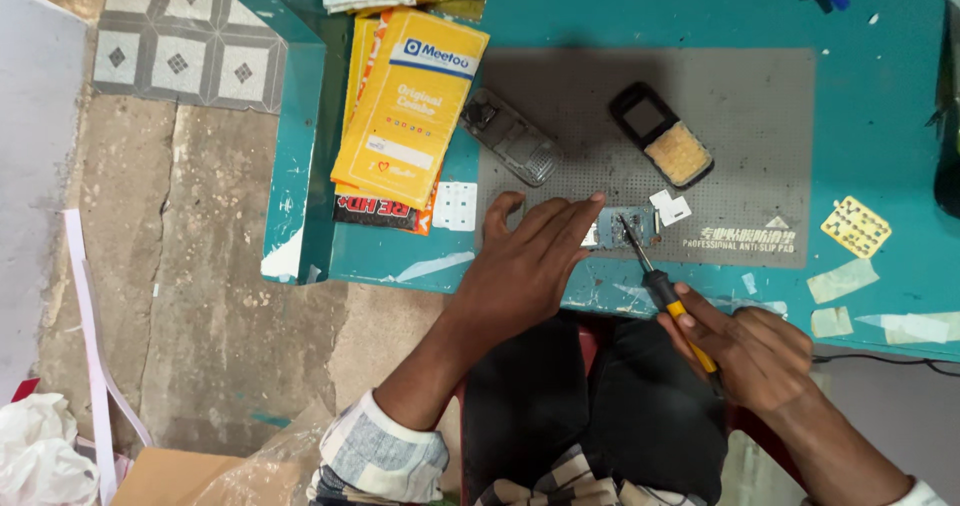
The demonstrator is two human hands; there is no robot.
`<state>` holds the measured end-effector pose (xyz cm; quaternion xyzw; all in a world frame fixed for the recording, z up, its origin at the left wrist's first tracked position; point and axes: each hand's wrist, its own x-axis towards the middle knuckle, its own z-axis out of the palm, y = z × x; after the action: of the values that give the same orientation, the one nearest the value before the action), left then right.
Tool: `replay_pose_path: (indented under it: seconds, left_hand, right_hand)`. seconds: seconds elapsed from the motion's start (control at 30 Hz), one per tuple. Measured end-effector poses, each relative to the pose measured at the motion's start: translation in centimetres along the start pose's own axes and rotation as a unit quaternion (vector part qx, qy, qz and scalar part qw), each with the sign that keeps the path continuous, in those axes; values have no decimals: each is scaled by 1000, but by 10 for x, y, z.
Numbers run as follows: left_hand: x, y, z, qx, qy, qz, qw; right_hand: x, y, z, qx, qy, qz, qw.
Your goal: The person uses a soldering iron to work on a small circuit board placed on a teal workbench. They repeatedly apply the soldering iron to specific points on the board, occasionally dipping the tip into a container of soldering flux or cleaning it on a sponge.
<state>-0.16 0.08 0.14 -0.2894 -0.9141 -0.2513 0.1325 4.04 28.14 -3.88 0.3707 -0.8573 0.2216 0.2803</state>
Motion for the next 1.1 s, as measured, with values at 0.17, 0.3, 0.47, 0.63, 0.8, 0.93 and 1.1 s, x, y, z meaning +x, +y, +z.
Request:
replay_pose_path:
  seconds: [0.17, 0.3, 0.47, 0.63, 0.8, 0.93, 1.1]
  left_hand:
    - [0, 0, 1, 0, 0, -4, 1000]
    - [0, 0, 1, 1, 1, -2, 1000]
    - [-1, 0, 1, -12, 2, -9, 1000]
    - [0, 0, 2, -6, 1, -7, 1000]
    - [-1, 0, 1, -3, 2, -1, 1000]
    - [-2, 0, 2, -6, 2, -2, 1000]
    - [-2, 0, 2, -10, 0, -5, 1000]
  right_hand:
    - [-2, 1, 0, -1, -14, 5, 1000]
    - [-4, 0, 0, -21, -20, 10, 1000]
    - [-3, -2, -3, -19, -29, 18, 999]
    - [-2, -2, -4, -9, -29, 13, 999]
    - [-1, 0, -3, 2, -14, -2, 1000]
    - [-1, 0, -3, -2, -19, -1, 1000]
    - [-1, 0, -4, 2, -21, -1, 1000]
